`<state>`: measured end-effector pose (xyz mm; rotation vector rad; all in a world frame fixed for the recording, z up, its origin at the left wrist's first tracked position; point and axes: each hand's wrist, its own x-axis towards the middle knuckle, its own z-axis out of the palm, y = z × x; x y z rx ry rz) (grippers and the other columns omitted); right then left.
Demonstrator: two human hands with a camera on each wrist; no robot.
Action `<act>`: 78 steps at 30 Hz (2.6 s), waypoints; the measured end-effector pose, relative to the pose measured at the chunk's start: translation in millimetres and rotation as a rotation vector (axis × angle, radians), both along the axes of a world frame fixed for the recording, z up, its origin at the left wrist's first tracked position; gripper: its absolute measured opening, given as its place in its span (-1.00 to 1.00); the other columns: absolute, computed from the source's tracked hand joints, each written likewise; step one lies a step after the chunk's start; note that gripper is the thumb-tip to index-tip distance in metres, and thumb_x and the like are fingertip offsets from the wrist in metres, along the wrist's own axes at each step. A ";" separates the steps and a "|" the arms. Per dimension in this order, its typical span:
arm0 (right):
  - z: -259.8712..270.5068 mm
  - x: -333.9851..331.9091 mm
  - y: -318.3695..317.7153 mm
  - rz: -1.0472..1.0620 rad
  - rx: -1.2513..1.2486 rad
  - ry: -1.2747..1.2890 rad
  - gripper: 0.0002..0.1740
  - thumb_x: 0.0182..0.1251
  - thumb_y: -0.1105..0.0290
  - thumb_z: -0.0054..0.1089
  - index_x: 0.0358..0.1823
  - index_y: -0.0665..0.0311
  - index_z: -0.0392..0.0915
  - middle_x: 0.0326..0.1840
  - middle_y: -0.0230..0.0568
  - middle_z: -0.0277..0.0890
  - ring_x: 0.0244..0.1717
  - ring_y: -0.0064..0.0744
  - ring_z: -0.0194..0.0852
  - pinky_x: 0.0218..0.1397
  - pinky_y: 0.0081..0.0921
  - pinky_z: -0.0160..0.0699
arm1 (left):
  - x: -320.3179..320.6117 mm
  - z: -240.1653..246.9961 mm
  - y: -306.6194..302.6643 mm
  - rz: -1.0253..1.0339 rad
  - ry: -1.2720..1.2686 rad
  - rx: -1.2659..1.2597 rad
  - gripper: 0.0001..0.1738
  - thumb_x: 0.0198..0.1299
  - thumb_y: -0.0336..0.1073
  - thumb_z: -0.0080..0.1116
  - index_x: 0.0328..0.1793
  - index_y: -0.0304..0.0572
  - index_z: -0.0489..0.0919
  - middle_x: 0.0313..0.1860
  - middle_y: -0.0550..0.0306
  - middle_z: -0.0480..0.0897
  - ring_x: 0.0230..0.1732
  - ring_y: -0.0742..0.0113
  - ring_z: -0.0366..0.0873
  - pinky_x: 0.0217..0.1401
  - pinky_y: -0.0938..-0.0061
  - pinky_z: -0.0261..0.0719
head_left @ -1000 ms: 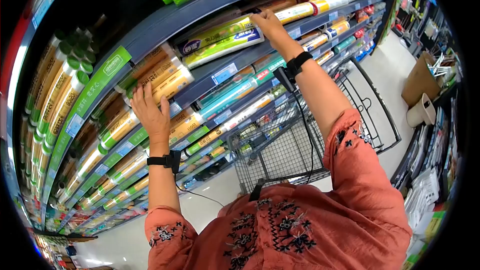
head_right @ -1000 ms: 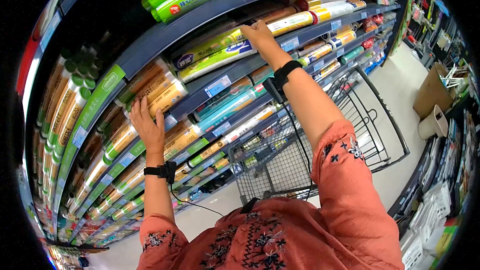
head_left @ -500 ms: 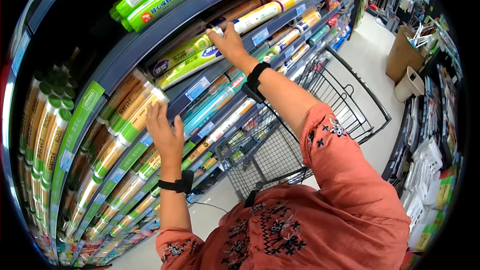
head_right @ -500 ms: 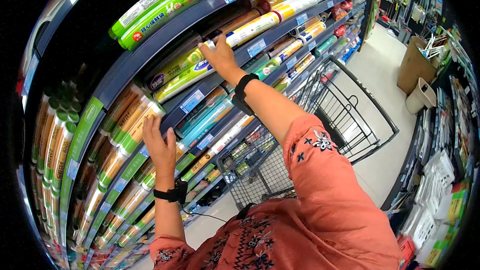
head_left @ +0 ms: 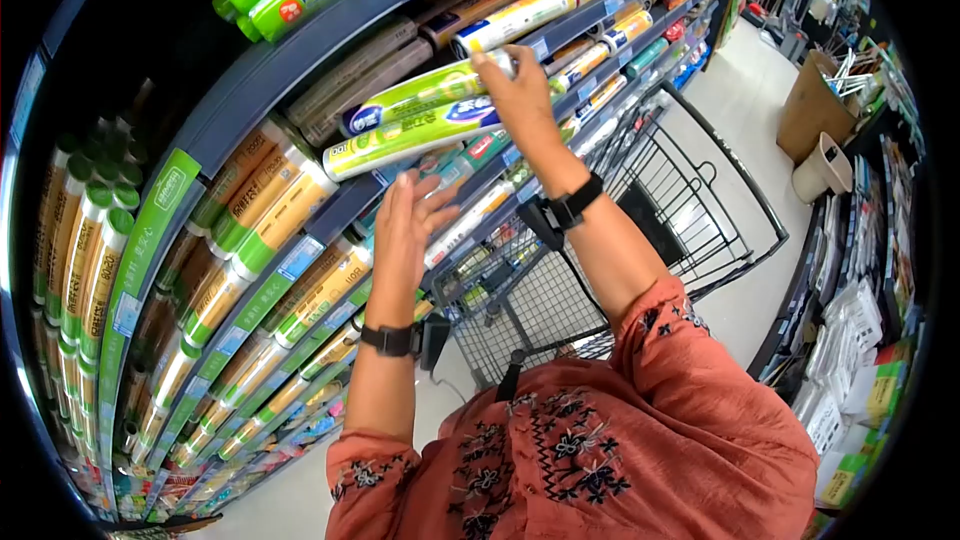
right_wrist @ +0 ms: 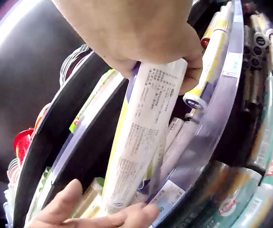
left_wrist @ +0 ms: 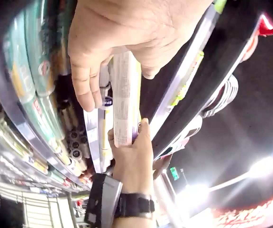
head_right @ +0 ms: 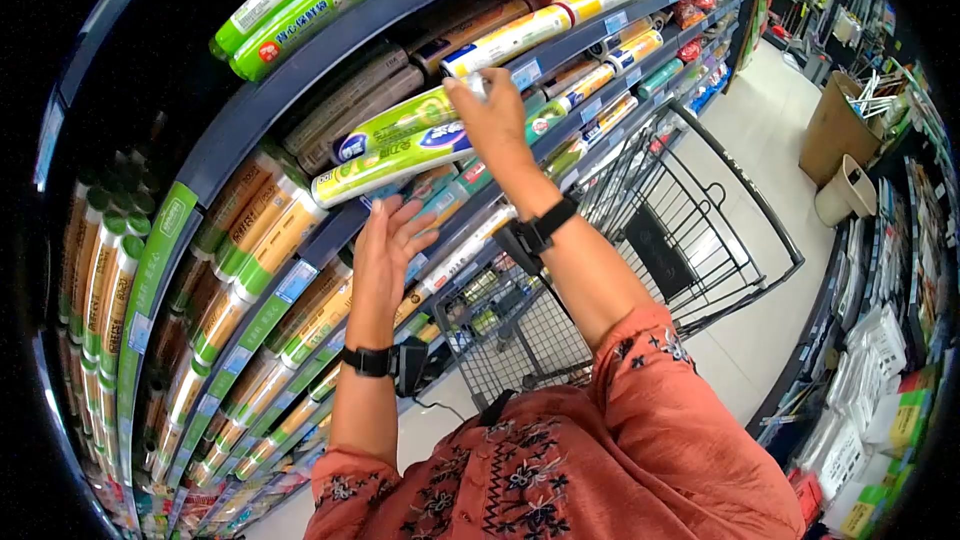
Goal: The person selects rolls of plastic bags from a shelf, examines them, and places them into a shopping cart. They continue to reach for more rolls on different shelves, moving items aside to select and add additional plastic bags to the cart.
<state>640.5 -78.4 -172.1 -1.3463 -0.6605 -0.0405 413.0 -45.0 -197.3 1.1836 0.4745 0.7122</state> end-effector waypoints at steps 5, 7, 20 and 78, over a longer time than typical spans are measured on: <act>-21.2 -19.1 -59.3 0.063 0.079 0.183 -0.30 0.32 0.01 0.37 0.16 0.53 0.42 -0.05 0.06 0.56 -0.07 -0.27 0.54 0.07 -0.35 0.54 | 40.0 -15.2 -21.1 -0.233 -0.334 -0.309 -0.28 0.49 0.16 0.02 0.47 -0.29 0.30 0.43 -0.19 0.41 0.49 -0.10 0.35 0.52 -0.09 0.37; -33.3 -19.7 -76.9 0.035 0.112 0.231 -0.34 0.37 0.02 0.32 0.16 0.50 0.40 -0.05 -0.04 0.55 -0.08 -0.42 0.52 -0.01 -0.46 0.54 | 49.6 -16.2 -37.3 -0.217 -0.373 -0.306 -0.27 0.48 0.15 0.04 0.50 -0.27 0.27 0.45 -0.16 0.39 0.50 -0.07 0.33 0.55 -0.11 0.31; -111.7 -27.8 -228.5 0.525 -0.450 0.401 -0.36 0.33 0.21 0.32 0.33 0.41 0.35 -0.06 -0.21 0.53 -0.12 -0.53 0.54 -0.09 -0.62 0.56 | 78.3 -89.8 -91.6 -0.234 -0.204 -0.636 -0.42 0.54 -0.05 -0.04 0.54 -0.16 0.23 0.41 0.00 0.46 0.43 0.09 0.42 0.51 0.09 0.37; -25.0 66.6 -72.0 0.904 -0.376 0.166 -0.51 0.44 0.00 0.24 0.05 0.34 0.58 -0.10 -0.21 0.65 -0.09 -0.44 0.61 0.02 -0.47 0.63 | 61.3 -35.0 -30.1 0.042 0.391 0.654 -0.65 0.49 -0.21 0.06 0.24 -0.27 0.54 0.07 0.04 0.66 0.10 0.23 0.62 0.22 0.33 0.54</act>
